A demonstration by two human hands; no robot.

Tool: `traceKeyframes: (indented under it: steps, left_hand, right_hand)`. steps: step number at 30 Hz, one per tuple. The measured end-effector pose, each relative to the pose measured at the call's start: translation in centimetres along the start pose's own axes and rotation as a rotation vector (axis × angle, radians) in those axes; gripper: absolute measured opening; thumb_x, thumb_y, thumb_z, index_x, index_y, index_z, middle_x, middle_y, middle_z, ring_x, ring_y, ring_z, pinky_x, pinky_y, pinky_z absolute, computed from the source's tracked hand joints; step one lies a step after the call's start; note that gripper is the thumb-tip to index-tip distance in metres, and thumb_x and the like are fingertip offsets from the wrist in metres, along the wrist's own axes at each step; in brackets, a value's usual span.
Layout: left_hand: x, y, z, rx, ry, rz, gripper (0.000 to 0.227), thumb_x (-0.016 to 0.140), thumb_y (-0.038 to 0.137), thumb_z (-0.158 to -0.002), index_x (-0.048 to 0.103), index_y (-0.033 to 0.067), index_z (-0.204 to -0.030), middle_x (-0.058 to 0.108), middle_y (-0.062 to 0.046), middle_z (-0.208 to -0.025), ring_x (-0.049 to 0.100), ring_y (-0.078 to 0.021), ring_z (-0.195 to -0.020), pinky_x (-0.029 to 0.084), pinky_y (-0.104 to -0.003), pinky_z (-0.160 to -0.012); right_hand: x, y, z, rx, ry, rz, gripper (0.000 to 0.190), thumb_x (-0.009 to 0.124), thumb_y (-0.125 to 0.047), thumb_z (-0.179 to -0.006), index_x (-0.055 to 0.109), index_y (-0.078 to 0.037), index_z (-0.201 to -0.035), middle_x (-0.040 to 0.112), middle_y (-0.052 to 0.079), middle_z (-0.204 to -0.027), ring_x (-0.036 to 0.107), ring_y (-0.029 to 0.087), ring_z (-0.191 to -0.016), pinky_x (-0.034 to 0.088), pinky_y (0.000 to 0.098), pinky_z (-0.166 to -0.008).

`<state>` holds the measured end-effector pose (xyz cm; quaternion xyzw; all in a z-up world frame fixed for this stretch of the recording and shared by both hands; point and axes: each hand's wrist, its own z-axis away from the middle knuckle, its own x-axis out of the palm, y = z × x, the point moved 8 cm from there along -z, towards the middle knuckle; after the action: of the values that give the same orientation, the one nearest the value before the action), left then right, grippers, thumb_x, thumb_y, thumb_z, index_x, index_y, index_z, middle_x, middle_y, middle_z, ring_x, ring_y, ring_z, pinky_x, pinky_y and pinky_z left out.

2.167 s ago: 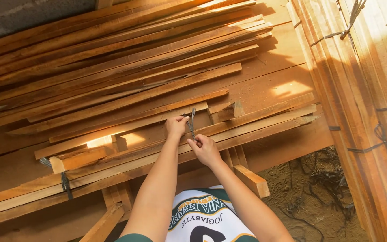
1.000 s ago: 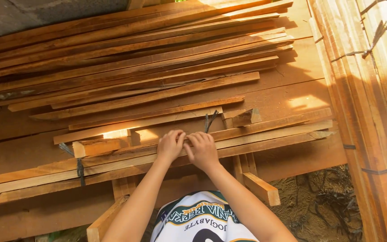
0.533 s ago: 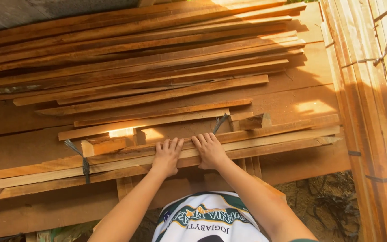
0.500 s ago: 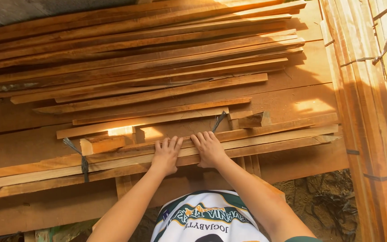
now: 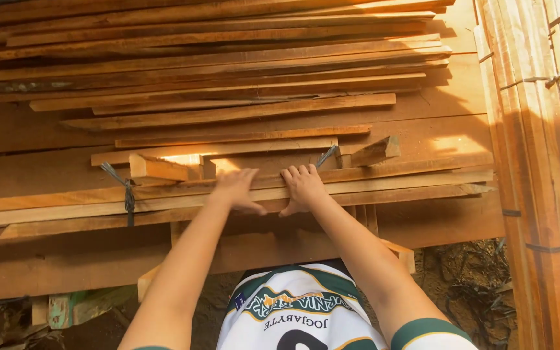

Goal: The person is gathering thin wooden strips and binding them together using wire and a twisting tool.

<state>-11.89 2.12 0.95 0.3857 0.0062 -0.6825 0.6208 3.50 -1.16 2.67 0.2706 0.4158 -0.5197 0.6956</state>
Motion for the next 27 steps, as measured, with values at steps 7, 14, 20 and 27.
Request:
traceKeyframes:
  steps: [7,14,20,27]
  left_hand:
    - [1.0,-2.4,1.1,-0.158,0.047,-0.239,0.126,0.085,0.076,-0.055,0.035,0.0256,-0.158,0.043,0.001,-0.161,0.042,-0.0289,-0.147,0.03,-0.061,-0.116]
    - [3.6,2.0,9.9,-0.09,0.538,-0.394,0.106,0.083,0.048,-0.074,0.03,0.0161,-0.161,0.034,-0.009,-0.164,0.027,-0.0366,-0.151,0.019,-0.061,-0.121]
    - [12.9,2.3,13.9,-0.115,0.812,-0.537,0.12,0.083,0.042,-0.068,0.017,0.0148,-0.165,0.01,-0.012,-0.172,0.005,-0.0415,-0.156,0.004,-0.064,-0.123]
    - [10.8,2.3,13.0,-0.212,0.734,-0.352,0.106,0.085,0.036,-0.075,0.024,0.0185,-0.16,0.018,-0.008,-0.167,0.014,-0.0371,-0.152,0.012,-0.062,-0.121]
  right_hand:
    - [-1.5,-1.1,3.0,0.029,0.132,0.029,0.117,0.079,-0.078,-0.046,0.043,-0.018,-0.14,0.058,0.003,-0.126,0.056,0.025,-0.118,0.037,0.0425,-0.103]
    - [-0.3,-4.9,10.3,0.072,0.579,0.053,0.118,0.087,-0.062,-0.052,0.042,-0.011,-0.148,0.043,0.012,-0.153,0.039,0.032,-0.14,0.027,0.0467,-0.111]
    - [0.6,-8.3,15.3,0.111,0.63,-0.037,0.098,0.083,-0.053,-0.072,0.044,-0.007,-0.15,0.033,0.016,-0.165,0.021,0.037,-0.155,0.01,0.0545,-0.122]
    - [2.8,-5.4,10.3,0.098,0.281,-0.062,0.099,0.083,-0.045,-0.065,0.038,-0.018,-0.149,0.048,0.002,-0.14,0.042,0.023,-0.133,0.025,0.0453,-0.114]
